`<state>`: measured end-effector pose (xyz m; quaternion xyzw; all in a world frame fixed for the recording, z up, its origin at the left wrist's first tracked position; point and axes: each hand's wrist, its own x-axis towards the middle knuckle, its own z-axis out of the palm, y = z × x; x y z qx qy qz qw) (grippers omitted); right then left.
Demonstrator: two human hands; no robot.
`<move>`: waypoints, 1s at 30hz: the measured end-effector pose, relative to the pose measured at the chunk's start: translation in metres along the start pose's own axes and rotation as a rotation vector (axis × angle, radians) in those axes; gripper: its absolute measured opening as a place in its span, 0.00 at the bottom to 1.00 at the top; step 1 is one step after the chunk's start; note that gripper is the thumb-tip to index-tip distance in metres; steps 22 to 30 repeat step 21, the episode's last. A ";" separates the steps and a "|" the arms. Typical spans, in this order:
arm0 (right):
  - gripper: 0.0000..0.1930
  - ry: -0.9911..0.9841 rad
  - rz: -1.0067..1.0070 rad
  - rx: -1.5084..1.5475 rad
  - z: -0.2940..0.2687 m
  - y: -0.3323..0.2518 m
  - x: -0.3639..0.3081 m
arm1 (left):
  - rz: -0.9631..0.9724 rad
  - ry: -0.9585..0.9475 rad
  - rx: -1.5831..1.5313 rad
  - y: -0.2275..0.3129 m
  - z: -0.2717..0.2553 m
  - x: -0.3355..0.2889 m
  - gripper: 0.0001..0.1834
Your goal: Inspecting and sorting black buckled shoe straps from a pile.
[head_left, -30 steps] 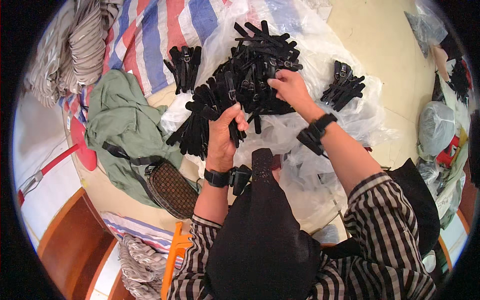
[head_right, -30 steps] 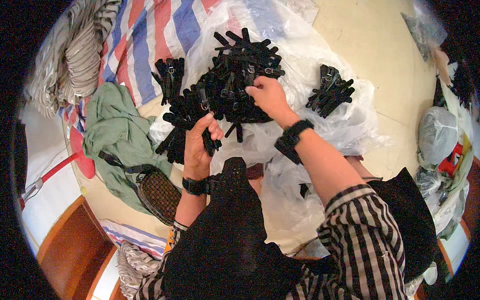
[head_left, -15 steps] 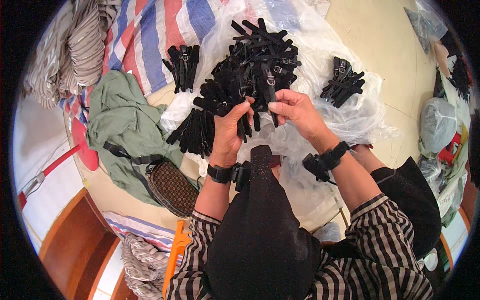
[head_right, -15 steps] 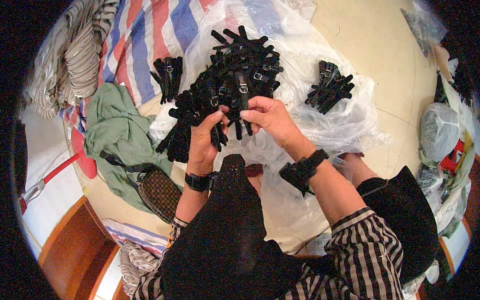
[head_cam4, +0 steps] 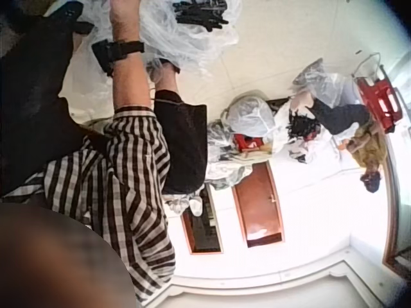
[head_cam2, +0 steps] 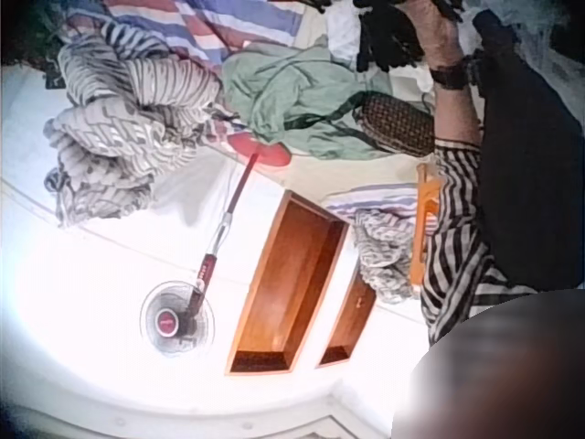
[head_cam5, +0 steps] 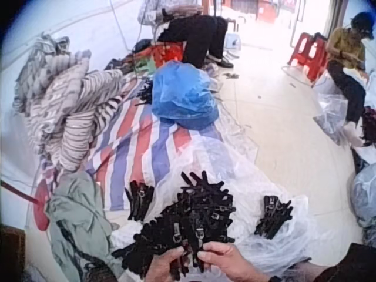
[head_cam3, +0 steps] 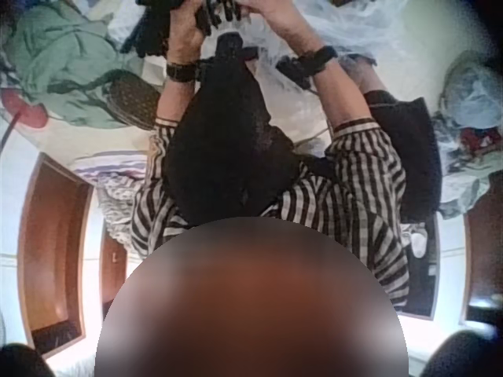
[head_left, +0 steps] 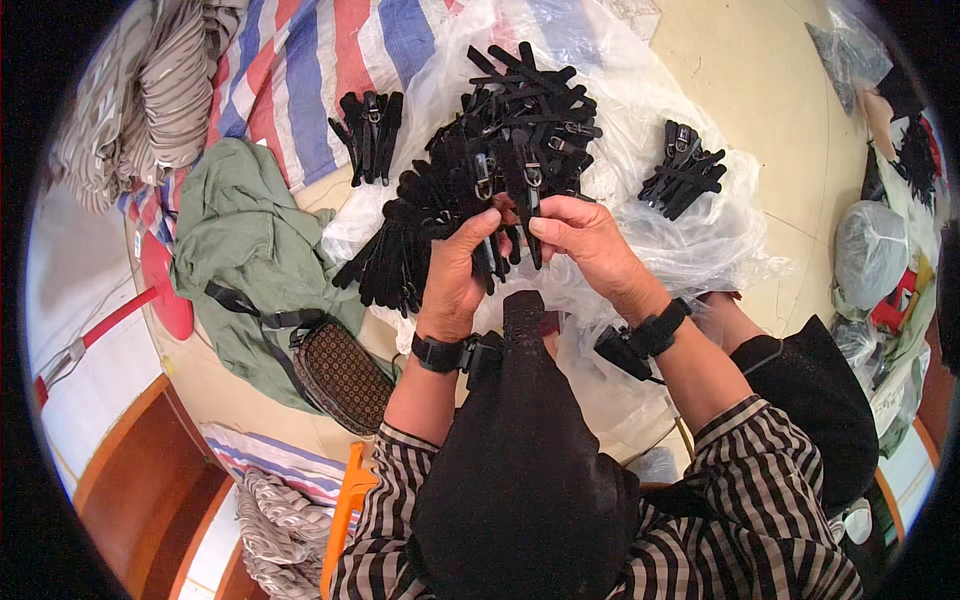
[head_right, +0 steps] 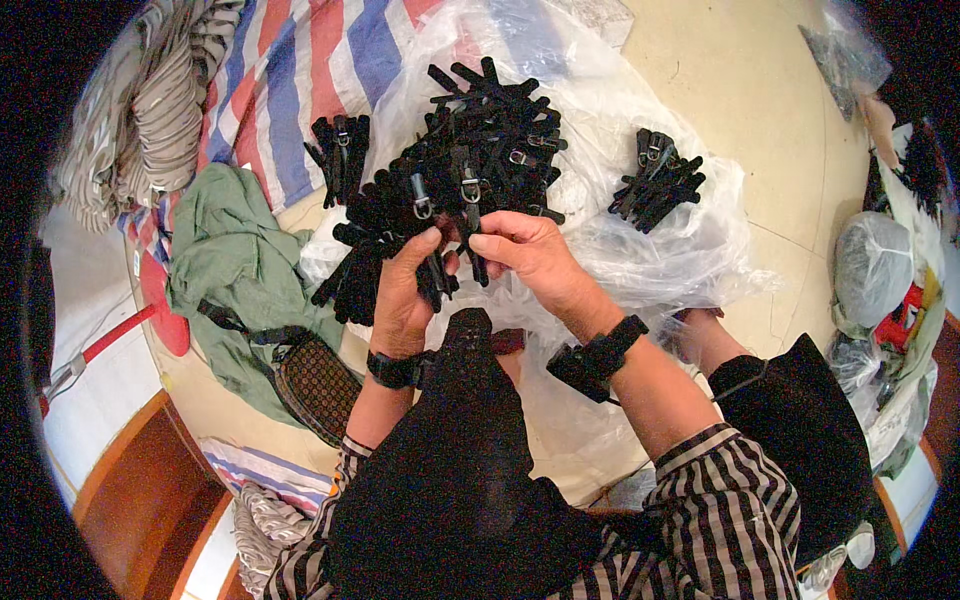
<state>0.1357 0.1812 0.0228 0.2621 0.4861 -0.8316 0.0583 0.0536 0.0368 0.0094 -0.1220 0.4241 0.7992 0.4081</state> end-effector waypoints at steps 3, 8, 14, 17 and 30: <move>0.06 0.010 -0.028 -0.074 0.005 0.001 0.001 | -0.006 0.006 0.040 0.001 0.006 -0.005 0.11; 0.07 0.077 -0.063 -0.218 0.004 0.001 0.002 | -0.119 0.015 0.172 0.003 0.012 -0.006 0.07; 0.09 -0.006 0.039 -0.274 0.003 -0.005 0.001 | -0.199 -0.043 0.170 0.001 0.010 -0.007 0.07; 0.09 -0.048 0.073 -0.274 0.003 -0.004 0.005 | -0.172 0.022 0.160 0.000 0.011 -0.007 0.08; 0.09 -0.057 0.080 -0.269 -0.004 -0.005 0.006 | -0.126 -0.001 0.235 0.000 0.018 -0.007 0.10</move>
